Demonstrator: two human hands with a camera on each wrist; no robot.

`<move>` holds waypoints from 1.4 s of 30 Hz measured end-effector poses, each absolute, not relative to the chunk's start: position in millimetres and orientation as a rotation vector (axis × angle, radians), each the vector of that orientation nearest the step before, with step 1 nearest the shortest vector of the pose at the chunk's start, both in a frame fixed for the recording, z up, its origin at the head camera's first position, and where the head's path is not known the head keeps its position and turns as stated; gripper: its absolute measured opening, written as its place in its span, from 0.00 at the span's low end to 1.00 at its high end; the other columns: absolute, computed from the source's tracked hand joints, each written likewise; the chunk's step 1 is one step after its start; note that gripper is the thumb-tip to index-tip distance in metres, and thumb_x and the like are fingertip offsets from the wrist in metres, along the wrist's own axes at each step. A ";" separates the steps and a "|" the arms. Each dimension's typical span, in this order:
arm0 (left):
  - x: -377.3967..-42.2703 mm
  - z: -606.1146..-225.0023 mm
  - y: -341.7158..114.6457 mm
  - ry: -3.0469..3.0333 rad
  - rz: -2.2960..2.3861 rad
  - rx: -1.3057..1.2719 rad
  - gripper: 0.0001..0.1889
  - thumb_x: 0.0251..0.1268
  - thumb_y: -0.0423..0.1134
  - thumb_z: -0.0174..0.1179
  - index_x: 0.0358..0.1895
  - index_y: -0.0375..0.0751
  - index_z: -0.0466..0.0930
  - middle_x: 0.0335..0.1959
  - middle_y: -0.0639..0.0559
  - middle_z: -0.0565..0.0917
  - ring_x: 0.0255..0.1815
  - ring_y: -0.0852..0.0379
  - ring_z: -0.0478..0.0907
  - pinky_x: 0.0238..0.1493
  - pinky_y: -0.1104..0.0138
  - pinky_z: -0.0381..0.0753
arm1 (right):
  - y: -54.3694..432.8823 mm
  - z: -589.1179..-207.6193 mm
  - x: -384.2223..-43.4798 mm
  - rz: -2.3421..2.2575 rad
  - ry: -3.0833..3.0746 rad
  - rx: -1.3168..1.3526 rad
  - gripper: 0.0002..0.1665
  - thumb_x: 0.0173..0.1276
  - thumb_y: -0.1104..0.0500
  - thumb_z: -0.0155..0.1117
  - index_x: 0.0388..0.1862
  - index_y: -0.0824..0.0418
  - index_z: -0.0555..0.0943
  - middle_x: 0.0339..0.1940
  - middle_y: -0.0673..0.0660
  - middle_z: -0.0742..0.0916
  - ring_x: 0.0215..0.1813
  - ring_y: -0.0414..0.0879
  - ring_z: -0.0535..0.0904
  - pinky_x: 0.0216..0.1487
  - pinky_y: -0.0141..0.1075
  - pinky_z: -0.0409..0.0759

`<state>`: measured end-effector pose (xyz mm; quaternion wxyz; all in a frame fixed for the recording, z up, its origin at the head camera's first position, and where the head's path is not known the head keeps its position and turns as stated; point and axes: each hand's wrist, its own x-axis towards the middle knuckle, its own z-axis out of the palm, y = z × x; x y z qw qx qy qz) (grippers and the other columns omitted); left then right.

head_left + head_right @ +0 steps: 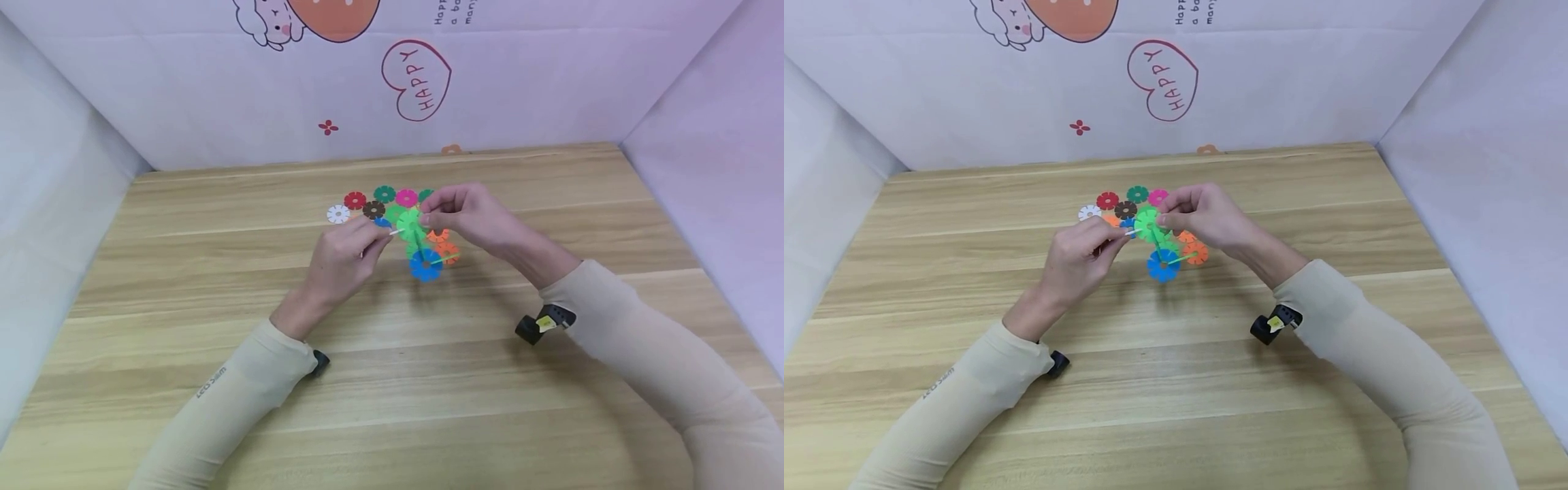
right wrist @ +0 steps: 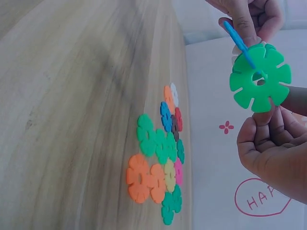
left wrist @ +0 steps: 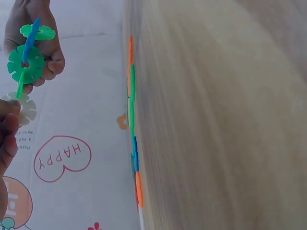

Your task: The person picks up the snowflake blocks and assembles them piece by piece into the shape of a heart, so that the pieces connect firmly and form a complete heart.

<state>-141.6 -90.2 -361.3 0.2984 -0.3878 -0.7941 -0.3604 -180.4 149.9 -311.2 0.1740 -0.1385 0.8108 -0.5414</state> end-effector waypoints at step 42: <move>-150.7 -347.7 -87.5 -2.624 -1.839 -0.442 0.13 0.72 0.44 0.70 0.52 0.42 0.90 0.41 0.51 0.87 0.31 0.49 0.76 0.28 0.67 0.74 | 143.7 -305.1 -184.8 -1.306 2.481 -0.770 0.09 0.74 0.66 0.69 0.49 0.67 0.90 0.44 0.61 0.92 0.42 0.51 0.85 0.45 0.29 0.85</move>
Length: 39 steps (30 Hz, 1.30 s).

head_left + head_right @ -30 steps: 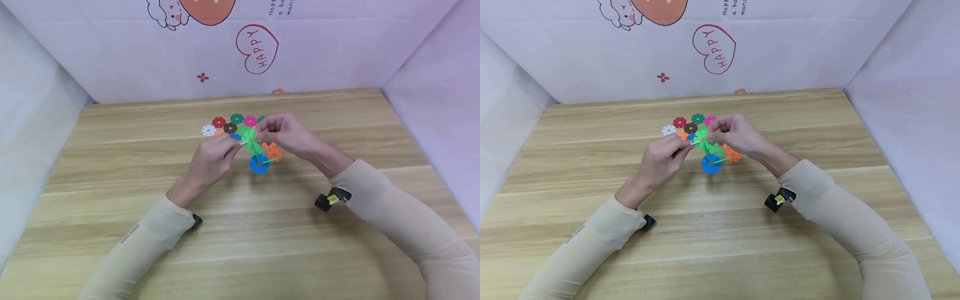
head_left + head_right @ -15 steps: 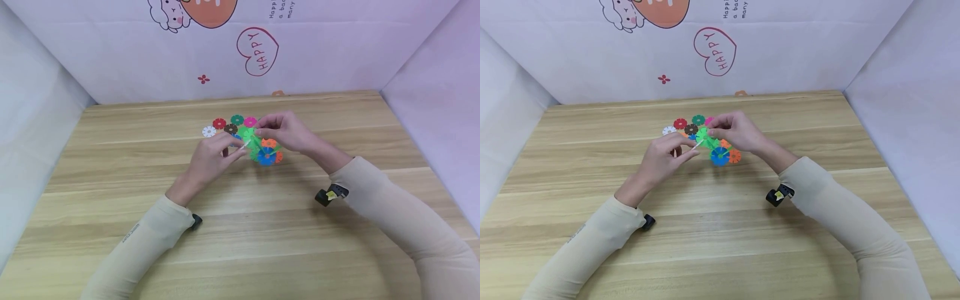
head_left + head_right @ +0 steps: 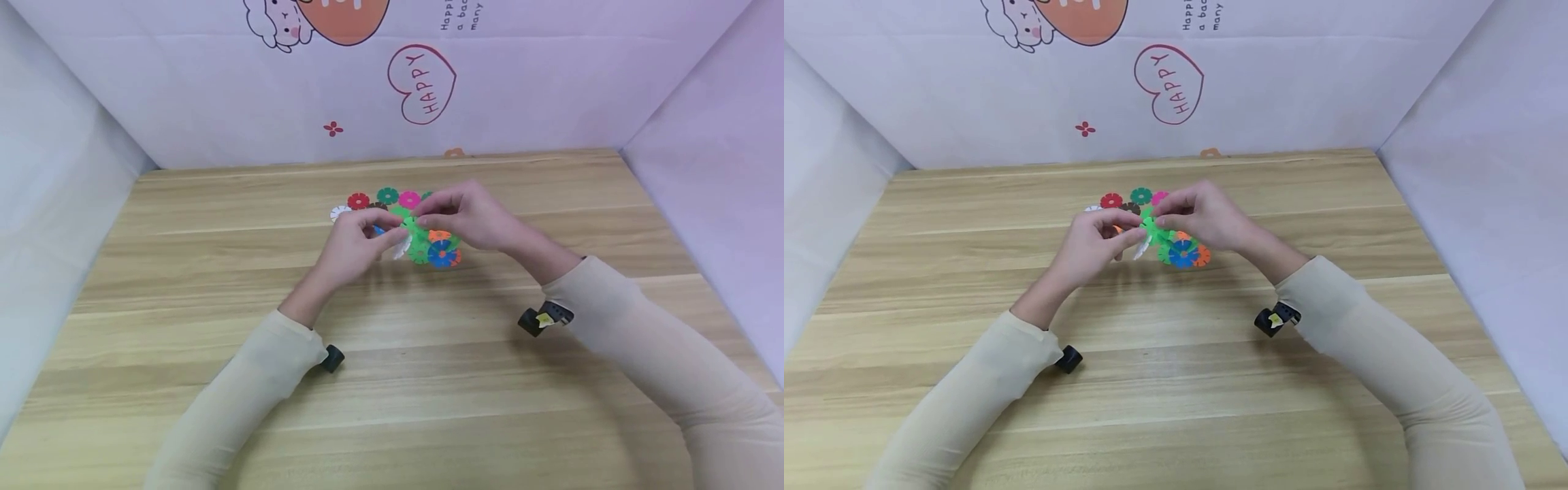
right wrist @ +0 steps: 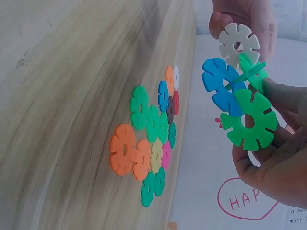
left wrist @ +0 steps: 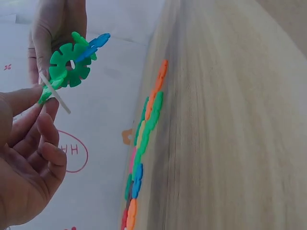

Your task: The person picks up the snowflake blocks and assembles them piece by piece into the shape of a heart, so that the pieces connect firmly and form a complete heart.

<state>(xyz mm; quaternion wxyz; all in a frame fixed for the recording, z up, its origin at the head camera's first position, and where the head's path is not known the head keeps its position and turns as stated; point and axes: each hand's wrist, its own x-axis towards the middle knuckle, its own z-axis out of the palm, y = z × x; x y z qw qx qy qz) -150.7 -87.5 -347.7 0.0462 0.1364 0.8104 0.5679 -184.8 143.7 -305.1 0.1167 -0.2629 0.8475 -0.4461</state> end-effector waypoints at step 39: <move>-170.1 -350.9 -85.4 2.066 2.331 -0.104 0.08 0.69 0.32 0.70 0.46 0.32 0.87 0.26 0.58 0.86 0.15 0.63 0.67 0.19 0.76 0.66 | 128.5 -363.8 -154.1 -2.140 1.923 -0.087 0.09 0.82 0.57 0.60 0.48 0.62 0.79 0.36 0.49 0.89 0.36 0.42 0.84 0.47 0.32 0.86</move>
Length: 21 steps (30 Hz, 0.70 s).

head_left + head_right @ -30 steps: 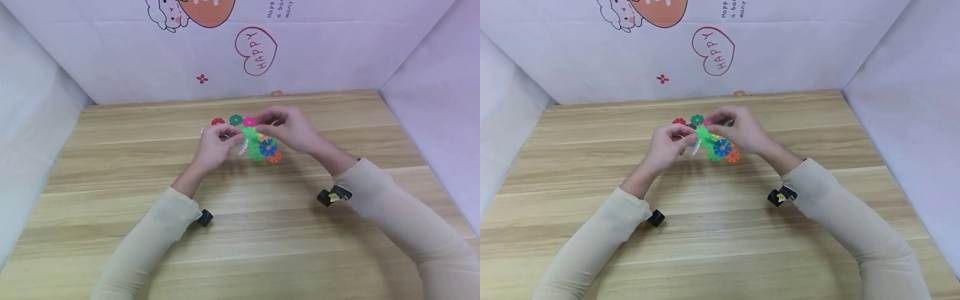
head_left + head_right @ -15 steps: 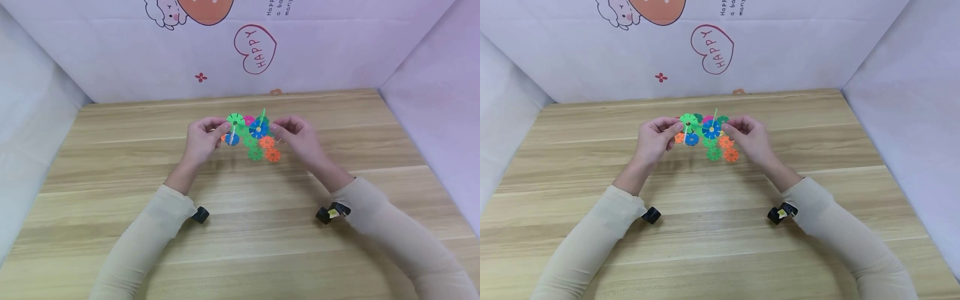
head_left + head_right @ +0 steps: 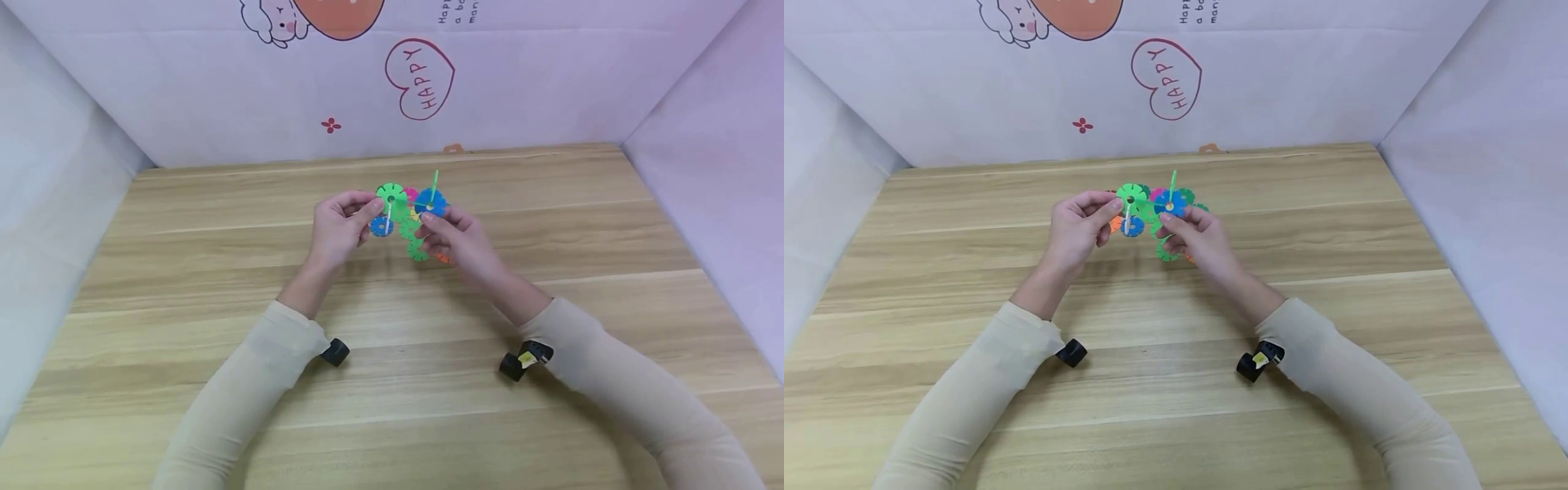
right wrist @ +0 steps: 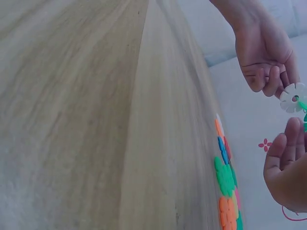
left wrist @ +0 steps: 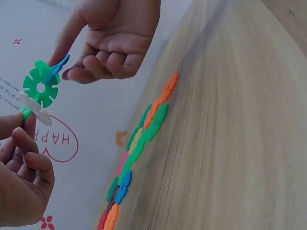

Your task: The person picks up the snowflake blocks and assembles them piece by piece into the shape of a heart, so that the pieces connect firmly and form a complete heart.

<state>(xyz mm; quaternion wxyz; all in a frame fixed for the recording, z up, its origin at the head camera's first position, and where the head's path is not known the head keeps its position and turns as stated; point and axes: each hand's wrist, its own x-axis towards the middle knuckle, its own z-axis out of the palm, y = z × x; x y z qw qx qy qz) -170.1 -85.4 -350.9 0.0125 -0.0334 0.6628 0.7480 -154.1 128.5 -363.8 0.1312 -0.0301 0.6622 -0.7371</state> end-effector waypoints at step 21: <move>-172.1 -357.4 -93.0 2.092 2.248 -0.041 0.11 0.69 0.36 0.71 0.48 0.32 0.88 0.28 0.55 0.84 0.18 0.60 0.68 0.21 0.75 0.70 | 140.5 -362.6 -162.6 -2.171 1.814 -0.007 0.09 0.79 0.65 0.62 0.37 0.56 0.83 0.35 0.49 0.92 0.35 0.42 0.87 0.45 0.31 0.87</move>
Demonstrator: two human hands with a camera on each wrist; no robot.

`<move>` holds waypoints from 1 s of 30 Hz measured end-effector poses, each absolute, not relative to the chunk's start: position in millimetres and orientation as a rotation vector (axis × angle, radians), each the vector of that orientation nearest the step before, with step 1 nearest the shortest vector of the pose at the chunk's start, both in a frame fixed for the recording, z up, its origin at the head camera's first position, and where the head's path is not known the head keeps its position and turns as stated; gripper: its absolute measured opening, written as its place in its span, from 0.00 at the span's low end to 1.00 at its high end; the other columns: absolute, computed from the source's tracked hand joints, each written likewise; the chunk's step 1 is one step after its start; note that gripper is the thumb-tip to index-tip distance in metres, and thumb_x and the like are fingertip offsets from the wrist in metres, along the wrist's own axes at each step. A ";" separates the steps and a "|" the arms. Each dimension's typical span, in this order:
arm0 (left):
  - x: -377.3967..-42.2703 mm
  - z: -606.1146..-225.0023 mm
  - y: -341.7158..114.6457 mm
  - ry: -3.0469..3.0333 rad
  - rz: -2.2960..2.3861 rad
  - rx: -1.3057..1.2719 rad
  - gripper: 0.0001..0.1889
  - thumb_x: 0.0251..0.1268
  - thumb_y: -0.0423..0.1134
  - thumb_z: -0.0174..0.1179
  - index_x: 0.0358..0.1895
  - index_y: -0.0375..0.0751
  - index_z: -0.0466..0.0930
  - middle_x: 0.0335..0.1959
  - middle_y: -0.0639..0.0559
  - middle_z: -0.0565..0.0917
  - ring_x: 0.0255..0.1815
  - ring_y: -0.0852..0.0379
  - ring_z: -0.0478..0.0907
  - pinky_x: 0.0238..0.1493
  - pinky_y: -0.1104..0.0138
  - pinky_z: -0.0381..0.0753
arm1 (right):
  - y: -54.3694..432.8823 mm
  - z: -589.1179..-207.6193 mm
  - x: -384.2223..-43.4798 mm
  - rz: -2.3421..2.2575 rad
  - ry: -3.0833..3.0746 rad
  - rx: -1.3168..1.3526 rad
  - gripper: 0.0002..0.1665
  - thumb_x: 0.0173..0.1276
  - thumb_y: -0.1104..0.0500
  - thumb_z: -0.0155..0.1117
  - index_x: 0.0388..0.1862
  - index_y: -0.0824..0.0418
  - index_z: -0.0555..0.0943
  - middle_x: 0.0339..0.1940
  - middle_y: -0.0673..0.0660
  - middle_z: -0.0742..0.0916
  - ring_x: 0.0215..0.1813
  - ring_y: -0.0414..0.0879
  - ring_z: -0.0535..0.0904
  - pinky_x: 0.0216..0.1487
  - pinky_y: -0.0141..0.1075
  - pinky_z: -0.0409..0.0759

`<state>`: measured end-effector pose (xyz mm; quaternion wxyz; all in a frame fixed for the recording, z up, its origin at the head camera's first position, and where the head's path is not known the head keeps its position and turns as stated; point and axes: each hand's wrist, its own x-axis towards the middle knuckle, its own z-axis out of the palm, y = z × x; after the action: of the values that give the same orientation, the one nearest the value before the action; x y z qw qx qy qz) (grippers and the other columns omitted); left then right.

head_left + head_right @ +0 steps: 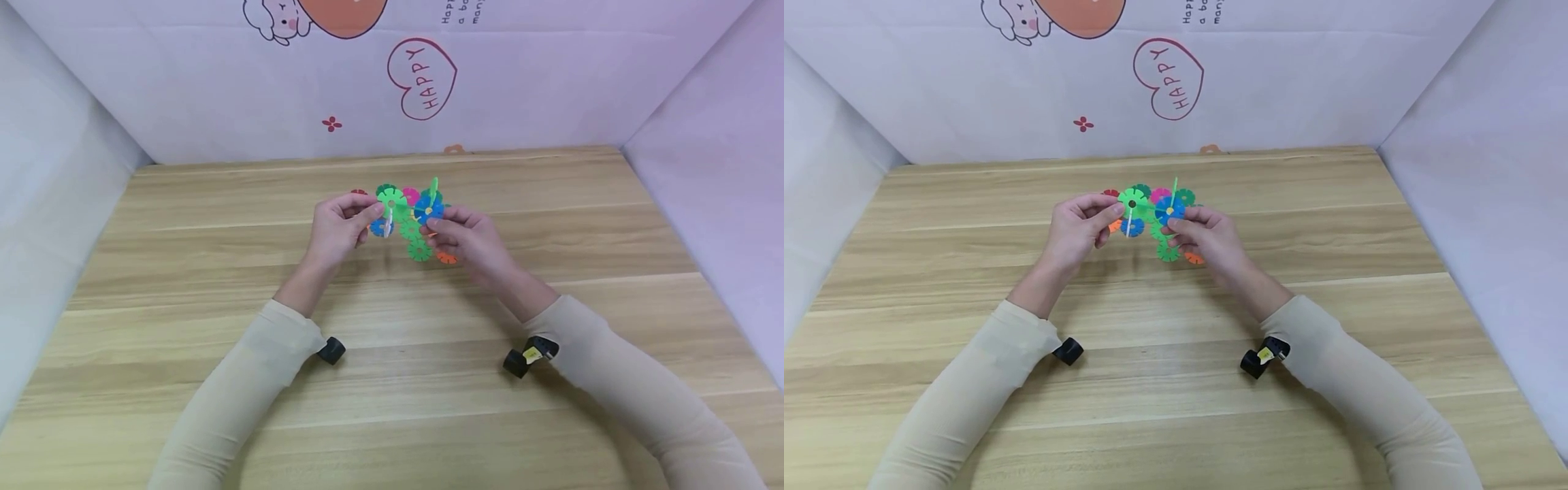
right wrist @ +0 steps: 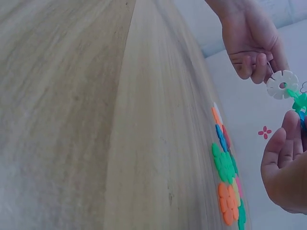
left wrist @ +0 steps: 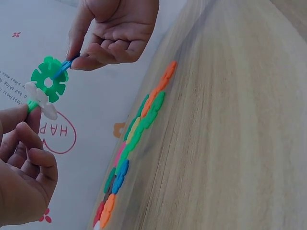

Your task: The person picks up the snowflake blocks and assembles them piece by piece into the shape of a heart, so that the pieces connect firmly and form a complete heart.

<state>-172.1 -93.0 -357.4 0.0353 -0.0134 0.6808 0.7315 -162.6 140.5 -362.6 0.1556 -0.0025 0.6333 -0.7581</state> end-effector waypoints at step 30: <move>-177.3 -350.7 -97.8 2.256 1.912 0.083 0.13 0.72 0.38 0.69 0.52 0.34 0.88 0.36 0.52 0.84 0.22 0.59 0.71 0.27 0.72 0.75 | 149.4 -364.5 -163.2 -2.165 1.842 -0.085 0.11 0.78 0.67 0.62 0.33 0.58 0.82 0.34 0.52 0.93 0.34 0.43 0.87 0.42 0.32 0.87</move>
<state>-177.3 -97.8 -350.7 0.0914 0.0280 0.7594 0.6436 -163.2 149.4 -364.5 0.1482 -0.0295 0.6407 -0.7528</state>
